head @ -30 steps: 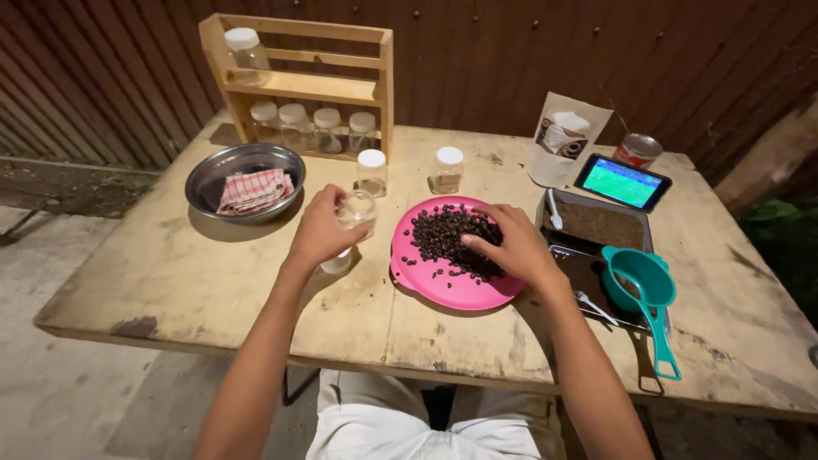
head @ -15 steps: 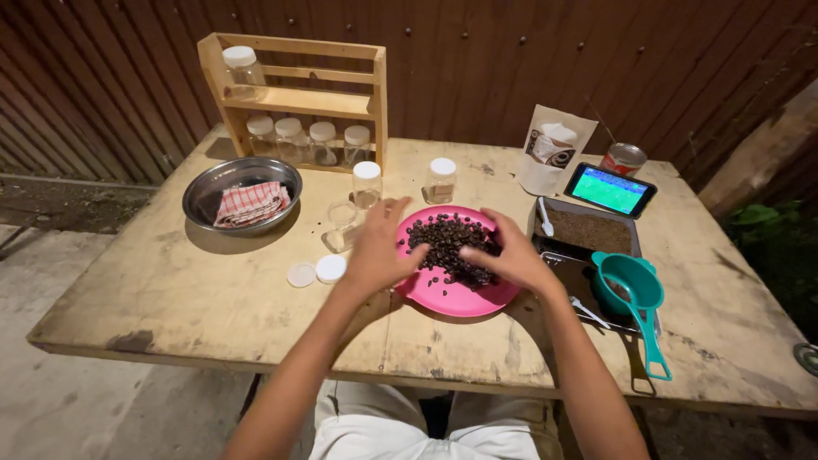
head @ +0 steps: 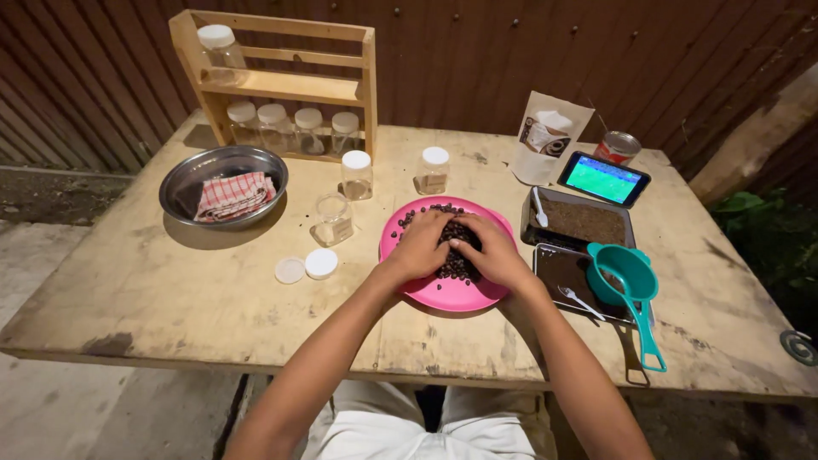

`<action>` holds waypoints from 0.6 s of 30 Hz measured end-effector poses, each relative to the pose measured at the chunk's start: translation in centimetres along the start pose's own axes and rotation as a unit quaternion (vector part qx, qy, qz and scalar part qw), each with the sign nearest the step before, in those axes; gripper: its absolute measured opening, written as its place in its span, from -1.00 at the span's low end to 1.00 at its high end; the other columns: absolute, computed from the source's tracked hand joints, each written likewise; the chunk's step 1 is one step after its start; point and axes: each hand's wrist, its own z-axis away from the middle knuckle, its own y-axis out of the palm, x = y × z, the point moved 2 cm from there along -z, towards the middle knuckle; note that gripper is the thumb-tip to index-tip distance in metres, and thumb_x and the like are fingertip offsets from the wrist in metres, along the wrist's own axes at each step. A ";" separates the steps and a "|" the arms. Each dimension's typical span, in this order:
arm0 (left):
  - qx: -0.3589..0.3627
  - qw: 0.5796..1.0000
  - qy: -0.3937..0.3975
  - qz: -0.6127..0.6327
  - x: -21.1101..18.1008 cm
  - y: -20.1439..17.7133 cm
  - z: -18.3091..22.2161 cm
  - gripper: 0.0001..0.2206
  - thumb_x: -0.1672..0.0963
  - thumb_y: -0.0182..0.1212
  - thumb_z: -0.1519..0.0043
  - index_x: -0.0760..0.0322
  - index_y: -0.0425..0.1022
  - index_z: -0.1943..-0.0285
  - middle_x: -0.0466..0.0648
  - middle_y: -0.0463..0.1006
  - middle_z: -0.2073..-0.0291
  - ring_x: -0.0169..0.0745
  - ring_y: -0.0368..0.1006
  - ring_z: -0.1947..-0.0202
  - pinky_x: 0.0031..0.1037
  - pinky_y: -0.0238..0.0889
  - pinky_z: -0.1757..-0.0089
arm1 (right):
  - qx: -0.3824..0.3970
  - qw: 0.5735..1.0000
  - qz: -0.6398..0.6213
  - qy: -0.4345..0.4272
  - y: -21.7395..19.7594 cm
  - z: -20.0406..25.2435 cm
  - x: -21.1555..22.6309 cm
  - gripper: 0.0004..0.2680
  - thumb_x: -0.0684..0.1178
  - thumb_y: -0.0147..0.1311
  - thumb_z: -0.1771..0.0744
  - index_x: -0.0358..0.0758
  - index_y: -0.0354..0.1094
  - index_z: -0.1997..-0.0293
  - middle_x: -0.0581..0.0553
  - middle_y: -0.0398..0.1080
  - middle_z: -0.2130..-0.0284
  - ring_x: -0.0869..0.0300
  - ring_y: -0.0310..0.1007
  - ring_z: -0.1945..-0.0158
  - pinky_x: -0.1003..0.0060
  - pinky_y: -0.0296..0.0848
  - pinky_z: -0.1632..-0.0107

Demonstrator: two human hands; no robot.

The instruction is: Sorting and inspecting roasted coffee beans on a plate.

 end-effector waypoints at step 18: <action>-0.146 0.928 -0.076 0.335 0.7 -2.6 0.6 -0.85 0.17 0.30 -0.25 0.19 0.67 0.04 0.15 0.68 0.21 -0.02 0.62 0.12 -0.28 0.52 0.13 | -0.098 0.959 -0.212 0.157 -1.2 -1.8 1.9 -0.82 -0.19 0.27 -0.27 -0.15 0.58 0.05 -0.26 0.58 0.24 0.11 0.62 0.25 0.27 0.65 0.22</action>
